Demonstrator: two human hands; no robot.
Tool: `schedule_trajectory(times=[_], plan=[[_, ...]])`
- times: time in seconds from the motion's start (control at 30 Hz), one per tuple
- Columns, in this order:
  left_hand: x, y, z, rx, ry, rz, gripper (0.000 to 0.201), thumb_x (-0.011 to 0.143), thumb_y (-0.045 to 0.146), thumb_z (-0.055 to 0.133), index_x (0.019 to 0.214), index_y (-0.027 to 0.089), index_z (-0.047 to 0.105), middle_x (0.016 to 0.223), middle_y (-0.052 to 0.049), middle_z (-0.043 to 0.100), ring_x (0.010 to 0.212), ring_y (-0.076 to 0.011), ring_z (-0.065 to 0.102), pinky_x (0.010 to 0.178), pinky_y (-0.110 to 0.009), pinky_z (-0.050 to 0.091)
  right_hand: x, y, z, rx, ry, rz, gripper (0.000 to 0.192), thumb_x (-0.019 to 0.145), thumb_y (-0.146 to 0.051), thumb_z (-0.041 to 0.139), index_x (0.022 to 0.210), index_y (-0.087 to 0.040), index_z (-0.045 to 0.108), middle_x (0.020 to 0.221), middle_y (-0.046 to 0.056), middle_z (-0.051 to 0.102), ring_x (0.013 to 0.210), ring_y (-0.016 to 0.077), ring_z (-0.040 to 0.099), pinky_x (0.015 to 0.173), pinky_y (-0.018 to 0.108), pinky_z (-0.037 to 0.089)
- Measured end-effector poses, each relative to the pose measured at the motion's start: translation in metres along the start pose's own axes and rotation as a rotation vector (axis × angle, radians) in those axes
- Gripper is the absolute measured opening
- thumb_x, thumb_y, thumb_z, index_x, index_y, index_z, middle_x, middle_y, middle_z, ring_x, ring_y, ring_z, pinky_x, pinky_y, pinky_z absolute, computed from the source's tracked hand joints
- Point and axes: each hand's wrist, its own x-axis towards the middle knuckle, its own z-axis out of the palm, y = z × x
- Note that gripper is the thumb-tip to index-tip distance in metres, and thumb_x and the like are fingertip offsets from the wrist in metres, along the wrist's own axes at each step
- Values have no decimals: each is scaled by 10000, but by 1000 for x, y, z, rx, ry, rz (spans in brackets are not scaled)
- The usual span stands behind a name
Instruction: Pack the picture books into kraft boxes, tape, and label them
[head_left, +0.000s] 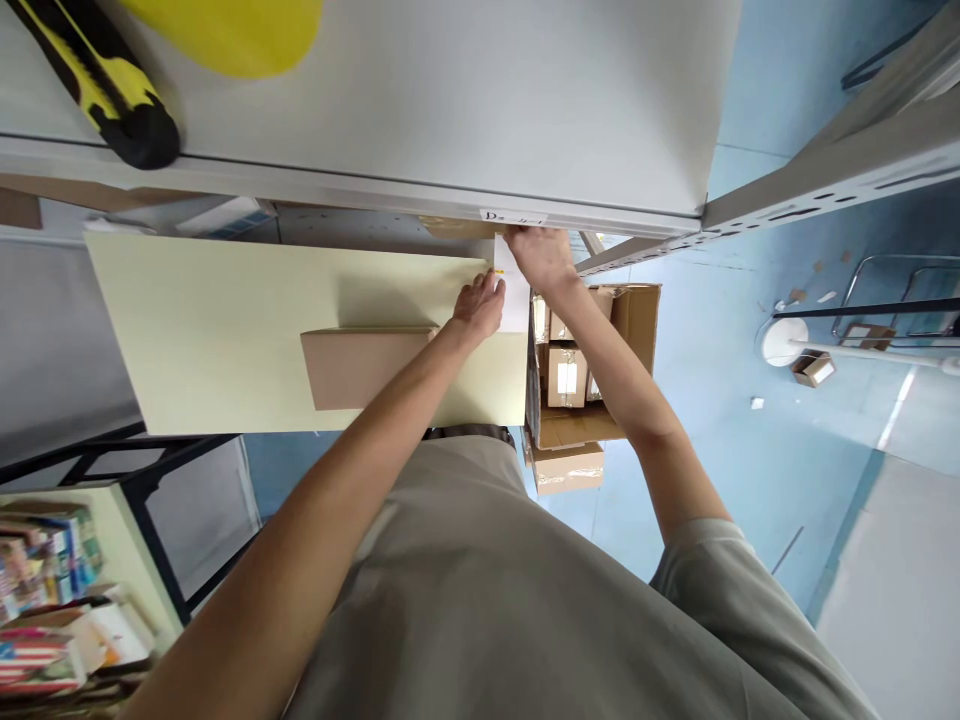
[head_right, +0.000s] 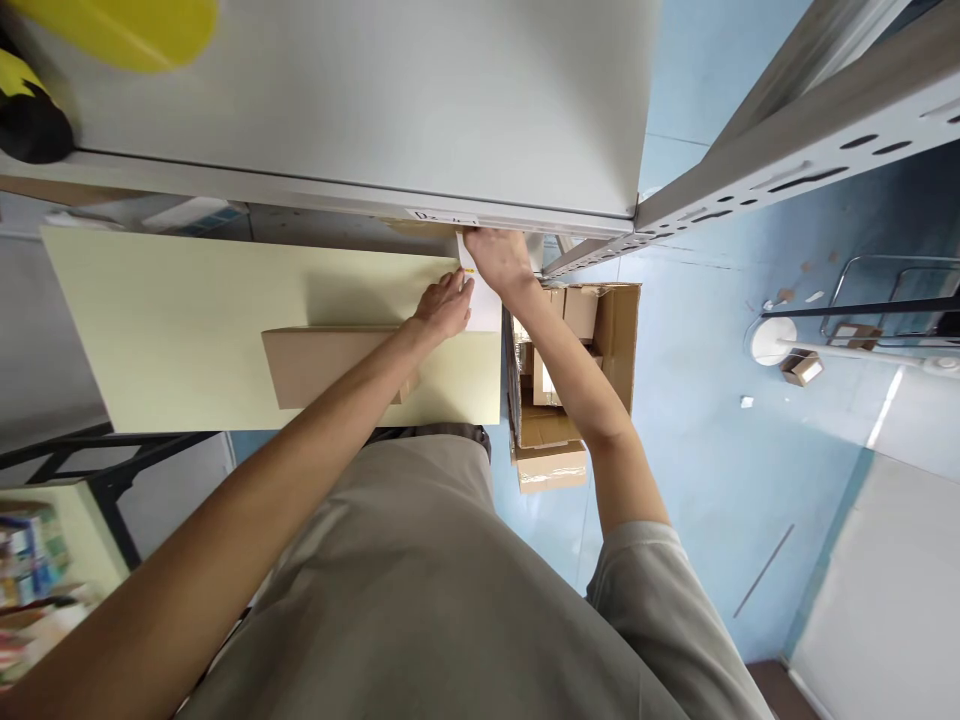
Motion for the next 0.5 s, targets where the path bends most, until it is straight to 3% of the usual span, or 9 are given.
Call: schedule_trajectory(times=[0.13,0.3,0.4,0.5], plan=[[-2,27,-14,136,-111,-88,677,1054,290,647,1679,53,537,1843,-329,365,1688,-521,374,1362,-707,366,-2,-7,-6,-4,-1,-6,417,1191,-235,416,1315,-86,785,1179,225,832,1200,366,775,1066,520,577],[-8,61,-32,352,-269,-179,792,1106,318,601,1813,48,371,1945,-285,168,1773,-478,268,1399,-606,346,-5,-16,-24,-54,-53,67,358,1155,-219,522,1358,-100,792,1278,250,836,1195,360,763,1053,482,565],[-9,70,-34,360,-304,-217,858,1104,351,622,1834,17,319,1948,-305,120,1791,-500,227,1400,-625,334,-11,-13,-34,-46,-48,151,423,1178,-156,436,1439,-117,766,1350,227,827,1208,319,753,1057,460,553],[-7,70,-27,320,-279,-234,888,1098,366,620,1854,39,289,1947,-303,129,1797,-509,218,1400,-669,317,-27,-4,-38,-8,3,251,444,1214,-175,383,1410,-138,779,1284,196,842,1148,298,772,1010,449,568]])
